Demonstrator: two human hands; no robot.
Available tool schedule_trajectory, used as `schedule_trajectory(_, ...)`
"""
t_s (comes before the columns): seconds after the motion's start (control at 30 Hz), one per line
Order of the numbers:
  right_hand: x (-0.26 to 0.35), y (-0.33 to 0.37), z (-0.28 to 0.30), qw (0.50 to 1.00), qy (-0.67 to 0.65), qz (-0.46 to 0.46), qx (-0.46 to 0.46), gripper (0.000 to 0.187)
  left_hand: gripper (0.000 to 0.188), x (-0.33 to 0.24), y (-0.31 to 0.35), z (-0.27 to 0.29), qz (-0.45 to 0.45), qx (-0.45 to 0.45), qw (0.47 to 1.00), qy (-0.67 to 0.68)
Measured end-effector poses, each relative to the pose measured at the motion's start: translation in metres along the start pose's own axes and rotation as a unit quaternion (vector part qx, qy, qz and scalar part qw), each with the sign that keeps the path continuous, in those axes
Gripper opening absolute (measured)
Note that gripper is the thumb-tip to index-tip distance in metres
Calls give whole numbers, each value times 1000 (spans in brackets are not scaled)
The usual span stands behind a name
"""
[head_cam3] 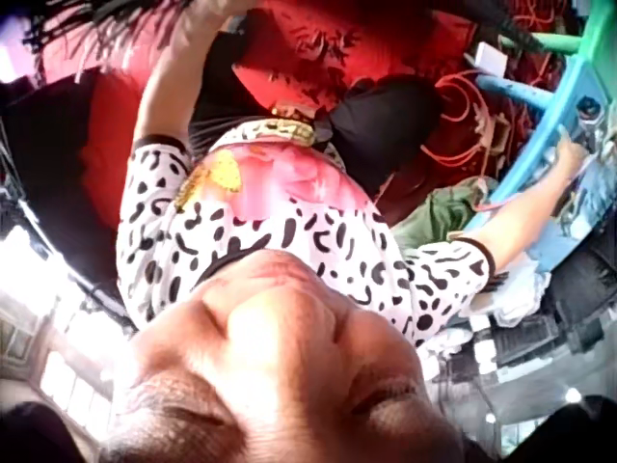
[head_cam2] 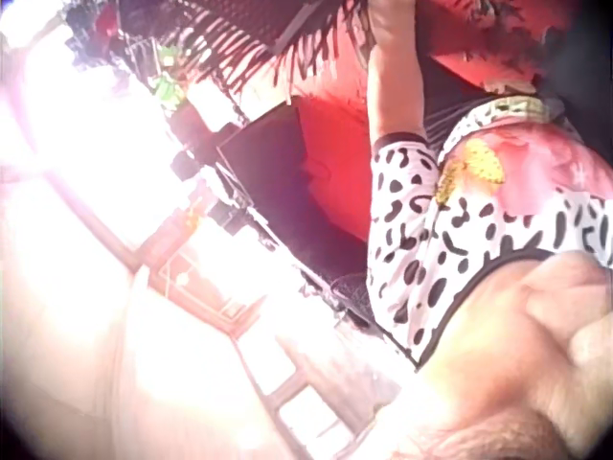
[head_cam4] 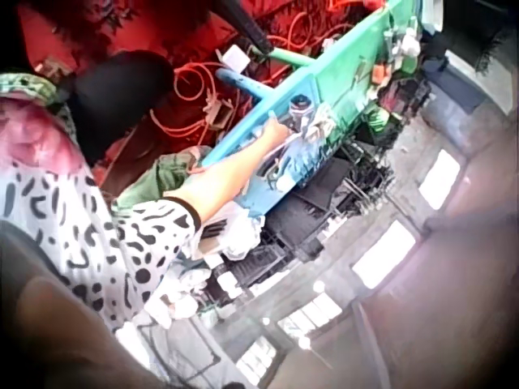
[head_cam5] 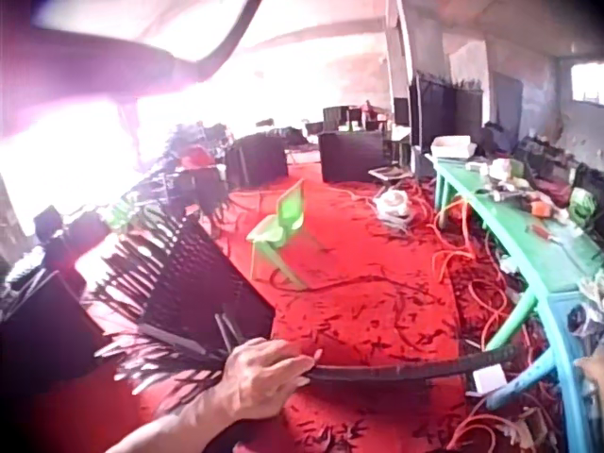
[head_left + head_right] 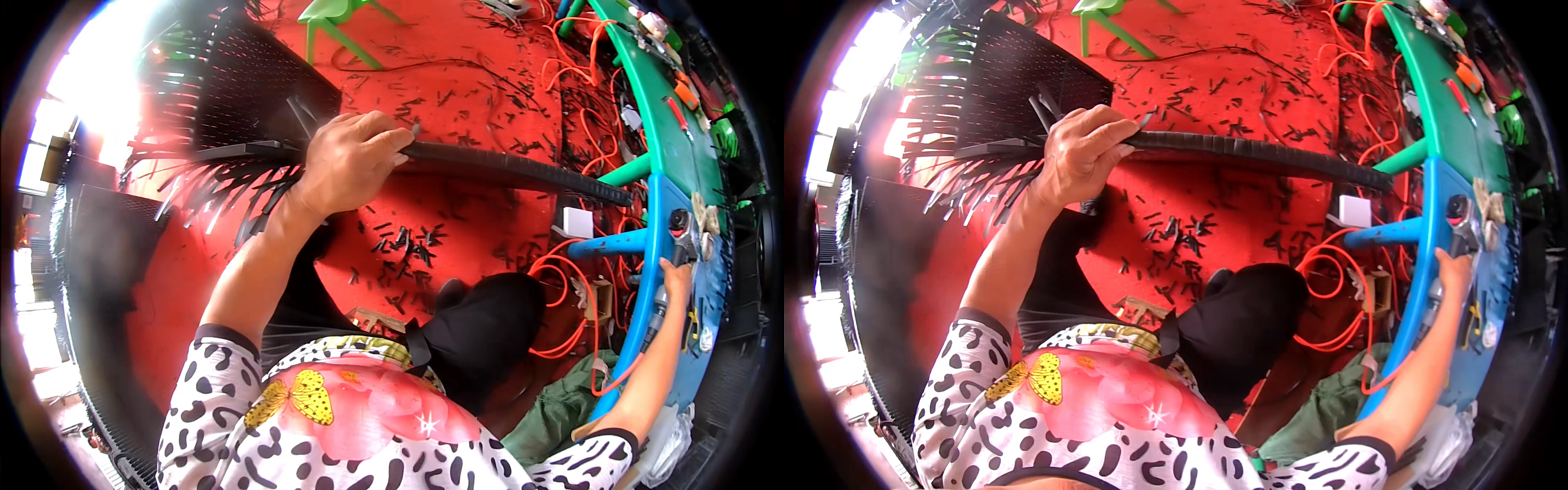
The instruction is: The person weaves and secures black strips onto a chair frame by hand and using a pneumatic nail gun.
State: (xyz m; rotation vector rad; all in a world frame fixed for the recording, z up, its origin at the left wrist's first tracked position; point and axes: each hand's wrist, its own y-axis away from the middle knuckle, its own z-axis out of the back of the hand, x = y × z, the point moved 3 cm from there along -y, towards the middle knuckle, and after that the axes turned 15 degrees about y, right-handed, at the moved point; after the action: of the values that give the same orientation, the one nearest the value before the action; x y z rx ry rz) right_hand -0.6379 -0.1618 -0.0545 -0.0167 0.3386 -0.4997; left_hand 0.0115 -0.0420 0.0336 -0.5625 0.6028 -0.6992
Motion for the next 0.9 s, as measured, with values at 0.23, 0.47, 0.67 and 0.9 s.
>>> schedule_trajectory(0.23, -3, -23, -8, 996, -51, 26, 70, 48, 36, 0, 1, 3, 1, 10, 1000, -7)
schedule_trajectory(0.47, 5, 14, 17, 999, -46, 8, -24, 42, 33, -4, 1, 3, 18, 15, 1000, -12)
schedule_trajectory(0.67, 18, 79, 115, 981, -185, 44, -24, 30, 30, 0, 5, 0, 28, -4, 1000, 6)
schedule_trajectory(0.9, 91, 231, 248, 814, -530, 238, 23, 14, 22, 10, 6, -3, 69, 5, 997, 36)
